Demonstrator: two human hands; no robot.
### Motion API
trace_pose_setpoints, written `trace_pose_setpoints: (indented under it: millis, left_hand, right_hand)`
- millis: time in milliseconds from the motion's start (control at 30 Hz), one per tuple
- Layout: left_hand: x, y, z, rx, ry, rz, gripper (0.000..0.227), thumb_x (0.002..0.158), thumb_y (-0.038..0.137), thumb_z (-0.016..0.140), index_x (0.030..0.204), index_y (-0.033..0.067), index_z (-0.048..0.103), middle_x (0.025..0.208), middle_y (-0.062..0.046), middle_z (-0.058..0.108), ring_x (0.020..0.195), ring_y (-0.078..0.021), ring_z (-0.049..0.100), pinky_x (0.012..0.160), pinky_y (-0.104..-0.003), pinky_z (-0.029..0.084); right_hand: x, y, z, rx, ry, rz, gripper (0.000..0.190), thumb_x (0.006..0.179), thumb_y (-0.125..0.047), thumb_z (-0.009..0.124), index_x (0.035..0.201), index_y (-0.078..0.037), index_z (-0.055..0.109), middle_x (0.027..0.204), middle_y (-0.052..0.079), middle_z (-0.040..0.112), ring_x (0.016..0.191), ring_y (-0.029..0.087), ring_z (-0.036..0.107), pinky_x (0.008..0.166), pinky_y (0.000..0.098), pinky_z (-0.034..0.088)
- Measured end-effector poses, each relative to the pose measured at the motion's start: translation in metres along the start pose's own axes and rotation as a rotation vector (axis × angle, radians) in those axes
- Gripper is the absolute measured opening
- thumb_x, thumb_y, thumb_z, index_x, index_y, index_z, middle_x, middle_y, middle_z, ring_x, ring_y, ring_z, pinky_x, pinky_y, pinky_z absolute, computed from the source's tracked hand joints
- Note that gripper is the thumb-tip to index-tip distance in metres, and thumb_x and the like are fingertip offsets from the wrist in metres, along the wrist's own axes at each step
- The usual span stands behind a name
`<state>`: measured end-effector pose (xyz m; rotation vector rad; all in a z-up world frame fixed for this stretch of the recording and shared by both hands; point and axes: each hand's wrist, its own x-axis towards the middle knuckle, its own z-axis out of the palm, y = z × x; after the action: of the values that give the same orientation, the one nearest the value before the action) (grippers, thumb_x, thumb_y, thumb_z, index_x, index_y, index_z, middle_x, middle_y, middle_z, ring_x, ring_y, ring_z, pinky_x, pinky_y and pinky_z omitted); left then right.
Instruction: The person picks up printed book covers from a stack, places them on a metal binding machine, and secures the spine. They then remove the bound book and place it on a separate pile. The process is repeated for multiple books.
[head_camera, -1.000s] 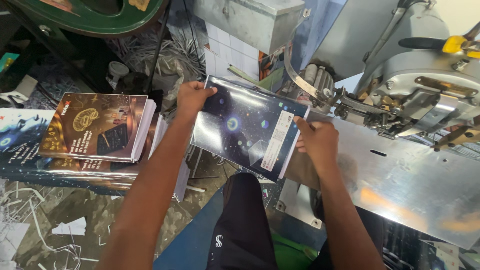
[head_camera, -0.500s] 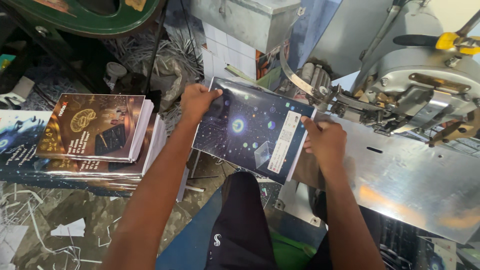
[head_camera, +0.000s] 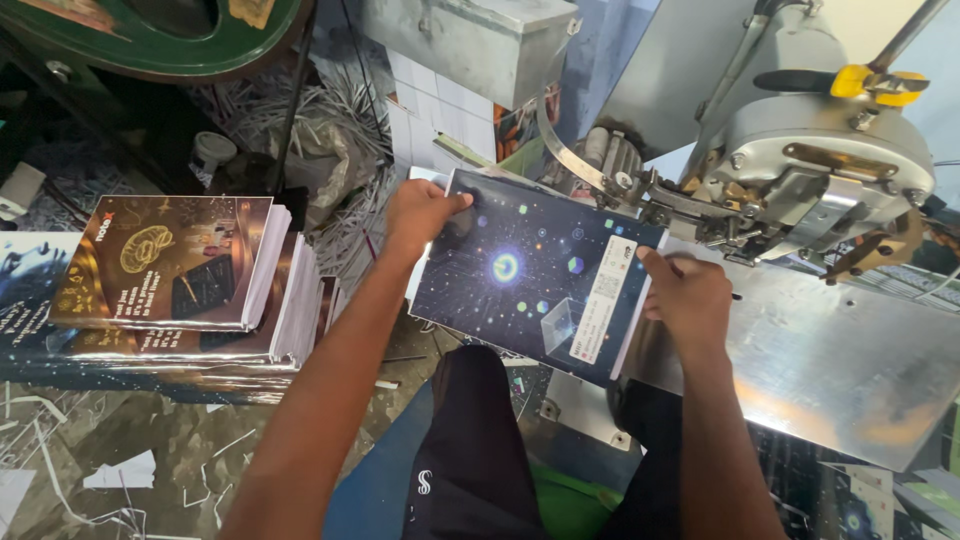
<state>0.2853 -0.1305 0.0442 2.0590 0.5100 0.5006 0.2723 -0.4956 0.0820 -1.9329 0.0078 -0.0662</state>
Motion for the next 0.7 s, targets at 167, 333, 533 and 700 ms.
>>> trace_pose_setpoints:
  millis: [167, 333, 533, 700]
  left_hand:
    - [-0.007, 0.007, 0.015, -0.014, -0.021, -0.048, 0.043, 0.067, 0.042, 0.091, 0.069, 0.0035, 0.071, 0.067, -0.009, 0.073, 0.059, -0.0177, 0.067, 0.060, -0.032, 0.053]
    - [-0.018, 0.022, 0.025, 0.050, -0.047, -0.024, 0.045, 0.066, 0.046, 0.091, 0.069, 0.0048, 0.072, 0.068, -0.009, 0.074, 0.061, -0.0189, 0.070, 0.062, -0.032, 0.053]
    - [-0.036, 0.047, 0.037, 0.087, -0.100, -0.059, 0.042, 0.069, 0.046, 0.088, 0.068, 0.0070, 0.071, 0.067, -0.008, 0.073, 0.062, -0.0206, 0.071, 0.063, -0.033, 0.053]
    - [-0.049, 0.061, 0.041, 0.090, -0.103, -0.020, 0.045, 0.070, 0.045, 0.089, 0.065, 0.0057, 0.069, 0.063, -0.008, 0.071, 0.061, -0.0219, 0.070, 0.062, -0.034, 0.053]
  right_hand:
    - [-0.004, 0.001, -0.015, -0.039, 0.053, 0.004, 0.034, 0.090, -0.030, 0.078, 0.086, 0.004, 0.077, 0.064, 0.011, 0.070, 0.051, 0.015, 0.068, 0.049, 0.0271, 0.055]
    - [-0.003, 0.004, -0.030, -0.100, 0.105, 0.023, 0.036, 0.091, -0.033, 0.079, 0.084, 0.002, 0.077, 0.061, 0.011, 0.066, 0.050, 0.015, 0.064, 0.049, 0.0287, 0.050]
    - [-0.007, 0.013, -0.051, -0.237, 0.187, -0.028, 0.035, 0.091, -0.036, 0.079, 0.081, -0.003, 0.078, 0.058, 0.007, 0.066, 0.051, 0.015, 0.064, 0.057, 0.0284, 0.050]
    - [-0.004, 0.017, -0.063, -0.331, 0.218, -0.030, 0.035, 0.091, -0.040, 0.078, 0.085, -0.006, 0.079, 0.058, 0.006, 0.067, 0.052, 0.014, 0.066, 0.063, 0.0287, 0.051]
